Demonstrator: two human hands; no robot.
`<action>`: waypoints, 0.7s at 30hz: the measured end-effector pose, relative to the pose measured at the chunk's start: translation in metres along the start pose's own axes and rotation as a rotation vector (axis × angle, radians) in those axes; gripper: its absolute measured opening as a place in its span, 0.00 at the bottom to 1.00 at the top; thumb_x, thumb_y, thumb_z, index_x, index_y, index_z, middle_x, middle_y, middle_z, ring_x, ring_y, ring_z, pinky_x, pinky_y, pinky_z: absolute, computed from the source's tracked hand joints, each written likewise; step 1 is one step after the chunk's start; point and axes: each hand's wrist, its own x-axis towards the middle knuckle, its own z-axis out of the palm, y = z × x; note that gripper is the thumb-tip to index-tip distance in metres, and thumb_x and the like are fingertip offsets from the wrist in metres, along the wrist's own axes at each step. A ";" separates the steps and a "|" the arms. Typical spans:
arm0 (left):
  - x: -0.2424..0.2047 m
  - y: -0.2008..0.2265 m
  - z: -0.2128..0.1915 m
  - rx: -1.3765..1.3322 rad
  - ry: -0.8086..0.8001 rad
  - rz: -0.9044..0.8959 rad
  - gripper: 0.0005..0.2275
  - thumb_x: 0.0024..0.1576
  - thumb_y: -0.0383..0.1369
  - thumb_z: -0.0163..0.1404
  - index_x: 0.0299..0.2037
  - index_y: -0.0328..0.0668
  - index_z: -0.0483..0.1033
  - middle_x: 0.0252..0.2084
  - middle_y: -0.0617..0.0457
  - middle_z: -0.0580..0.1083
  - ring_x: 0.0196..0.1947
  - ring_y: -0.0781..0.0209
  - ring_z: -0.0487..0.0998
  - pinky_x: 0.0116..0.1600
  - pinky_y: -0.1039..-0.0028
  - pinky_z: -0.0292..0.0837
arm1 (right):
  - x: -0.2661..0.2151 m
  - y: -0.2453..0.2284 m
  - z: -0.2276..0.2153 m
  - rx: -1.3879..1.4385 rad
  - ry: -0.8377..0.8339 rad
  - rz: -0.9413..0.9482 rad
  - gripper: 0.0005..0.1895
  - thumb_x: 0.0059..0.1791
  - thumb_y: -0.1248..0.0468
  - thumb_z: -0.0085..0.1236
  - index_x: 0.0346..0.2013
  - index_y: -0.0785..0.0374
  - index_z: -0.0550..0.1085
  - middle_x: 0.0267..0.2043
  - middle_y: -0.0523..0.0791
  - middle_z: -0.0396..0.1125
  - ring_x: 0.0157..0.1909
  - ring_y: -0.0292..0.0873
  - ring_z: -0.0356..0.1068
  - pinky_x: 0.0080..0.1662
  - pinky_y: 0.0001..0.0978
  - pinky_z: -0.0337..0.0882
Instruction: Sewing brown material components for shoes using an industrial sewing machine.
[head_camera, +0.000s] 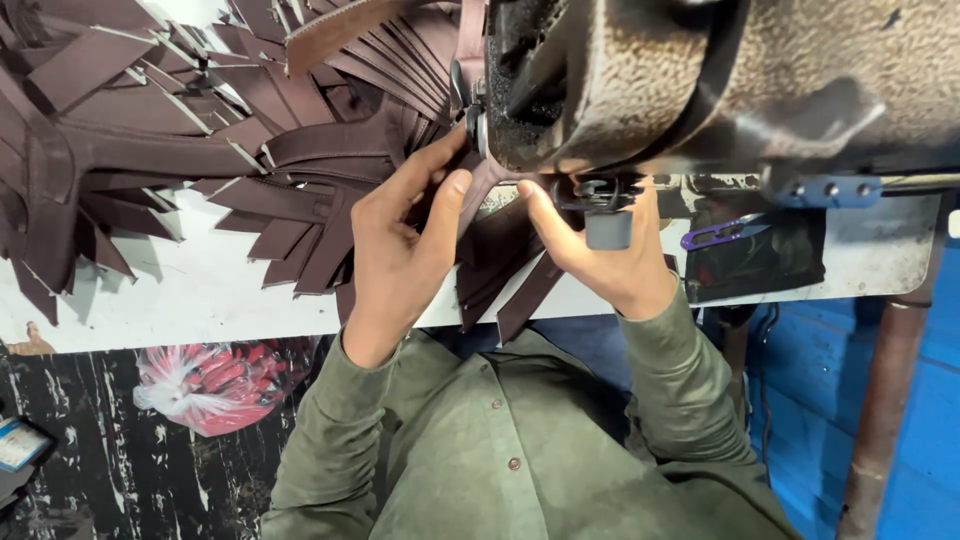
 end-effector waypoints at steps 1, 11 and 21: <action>0.000 0.000 0.000 0.009 -0.007 -0.013 0.15 0.65 0.27 0.52 0.61 0.35 0.76 0.40 0.57 0.74 0.40 0.75 0.71 0.45 0.82 0.69 | 0.003 0.001 -0.001 -0.115 -0.011 -0.070 0.21 0.48 0.59 0.64 0.57 0.47 0.79 0.53 0.40 0.67 0.47 0.51 0.68 0.50 0.45 0.72; -0.012 -0.011 -0.015 -0.033 -0.015 0.038 0.14 0.66 0.27 0.51 0.61 0.36 0.75 0.37 0.59 0.72 0.40 0.76 0.69 0.45 0.83 0.68 | 0.031 -0.051 -0.032 1.024 0.122 0.616 0.22 0.51 0.72 0.68 0.59 0.63 0.75 0.42 0.45 0.70 0.40 0.43 0.71 0.49 0.32 0.70; -0.011 -0.005 -0.007 -0.047 0.061 0.056 0.13 0.67 0.27 0.49 0.61 0.34 0.73 0.41 0.56 0.77 0.42 0.74 0.74 0.49 0.80 0.73 | 0.031 -0.063 -0.031 1.444 -0.120 0.774 0.31 0.52 0.74 0.62 0.70 0.69 0.65 0.38 0.42 0.71 0.39 0.30 0.68 0.45 0.22 0.71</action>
